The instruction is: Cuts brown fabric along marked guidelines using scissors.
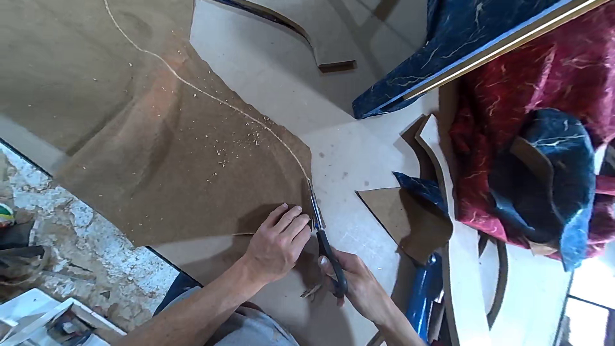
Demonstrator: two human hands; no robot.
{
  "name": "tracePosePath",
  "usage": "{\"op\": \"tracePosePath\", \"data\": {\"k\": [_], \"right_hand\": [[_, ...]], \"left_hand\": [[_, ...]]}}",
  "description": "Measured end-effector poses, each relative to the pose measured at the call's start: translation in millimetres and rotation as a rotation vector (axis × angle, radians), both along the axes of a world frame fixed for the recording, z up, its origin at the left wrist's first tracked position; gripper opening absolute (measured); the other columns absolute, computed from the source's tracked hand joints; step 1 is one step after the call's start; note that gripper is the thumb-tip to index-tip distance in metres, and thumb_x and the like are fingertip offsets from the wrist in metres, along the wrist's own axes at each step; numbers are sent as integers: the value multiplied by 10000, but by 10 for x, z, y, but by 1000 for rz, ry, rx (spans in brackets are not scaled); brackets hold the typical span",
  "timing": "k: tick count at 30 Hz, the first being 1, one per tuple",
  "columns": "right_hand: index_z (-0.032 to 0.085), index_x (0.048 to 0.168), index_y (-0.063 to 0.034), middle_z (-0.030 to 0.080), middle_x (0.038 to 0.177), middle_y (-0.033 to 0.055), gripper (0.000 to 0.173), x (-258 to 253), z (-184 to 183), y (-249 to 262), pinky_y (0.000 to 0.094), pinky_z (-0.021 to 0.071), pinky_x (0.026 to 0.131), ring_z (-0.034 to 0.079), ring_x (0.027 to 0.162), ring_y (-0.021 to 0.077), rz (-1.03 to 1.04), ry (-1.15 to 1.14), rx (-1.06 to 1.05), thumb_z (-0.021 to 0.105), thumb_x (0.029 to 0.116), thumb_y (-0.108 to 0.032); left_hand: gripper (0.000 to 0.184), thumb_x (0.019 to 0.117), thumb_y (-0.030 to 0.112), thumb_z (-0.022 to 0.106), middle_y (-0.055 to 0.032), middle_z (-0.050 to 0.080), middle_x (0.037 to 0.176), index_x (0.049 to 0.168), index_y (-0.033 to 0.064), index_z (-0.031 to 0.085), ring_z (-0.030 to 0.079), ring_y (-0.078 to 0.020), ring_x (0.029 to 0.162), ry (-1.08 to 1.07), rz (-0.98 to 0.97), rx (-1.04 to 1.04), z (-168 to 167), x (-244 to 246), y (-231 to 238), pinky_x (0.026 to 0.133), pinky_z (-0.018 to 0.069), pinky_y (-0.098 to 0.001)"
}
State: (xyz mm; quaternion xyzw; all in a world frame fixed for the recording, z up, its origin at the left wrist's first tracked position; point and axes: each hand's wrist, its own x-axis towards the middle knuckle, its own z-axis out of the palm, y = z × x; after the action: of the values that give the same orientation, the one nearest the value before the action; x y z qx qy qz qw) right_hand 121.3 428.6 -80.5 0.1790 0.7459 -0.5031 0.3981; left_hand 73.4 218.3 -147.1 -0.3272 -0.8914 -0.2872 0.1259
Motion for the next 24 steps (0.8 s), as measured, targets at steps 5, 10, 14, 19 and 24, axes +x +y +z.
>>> {"op": "tracePosePath", "data": {"k": [5,10,14,19,24], "right_hand": [[661,894,-178,561,609,-22,586,-24,13,9,313,500,430,563,474,129,25,5,46,575,875,-757],[649,869,-179,554,599,-23,588,-31,17,27,307,506,433,560,465,125,18,4,49,585,866,-763],[652,889,-171,560,610,-23,596,-119,13,48,300,501,437,563,476,122,23,2,39,587,861,-762],[649,879,-176,563,617,-22,576,-228,37,91,297,503,442,570,487,121,66,-5,55,587,867,-749],[660,856,-184,558,606,-24,571,-285,70,177,298,494,434,562,476,119,122,-6,92,592,863,-752]], "left_hand": [[156,982,121,590,-48,735,1203,1014,98,742,634,-232,1269,1,0,-3,-3,0,3,1134,473,-459],[159,985,124,586,-44,735,1207,1018,102,740,635,-226,1268,0,-6,-8,-8,0,3,1134,472,-455],[157,967,90,592,-45,735,1215,1020,104,740,633,-225,1273,1,-10,-7,1,-1,4,1138,467,-453],[153,949,97,604,-46,731,1223,1029,104,734,626,-231,1282,-4,-18,-15,0,-3,1,1144,457,-454],[168,982,134,583,-45,728,1234,1043,107,737,620,-232,1290,-8,-25,-30,-3,-3,5,1145,455,-449]]}}
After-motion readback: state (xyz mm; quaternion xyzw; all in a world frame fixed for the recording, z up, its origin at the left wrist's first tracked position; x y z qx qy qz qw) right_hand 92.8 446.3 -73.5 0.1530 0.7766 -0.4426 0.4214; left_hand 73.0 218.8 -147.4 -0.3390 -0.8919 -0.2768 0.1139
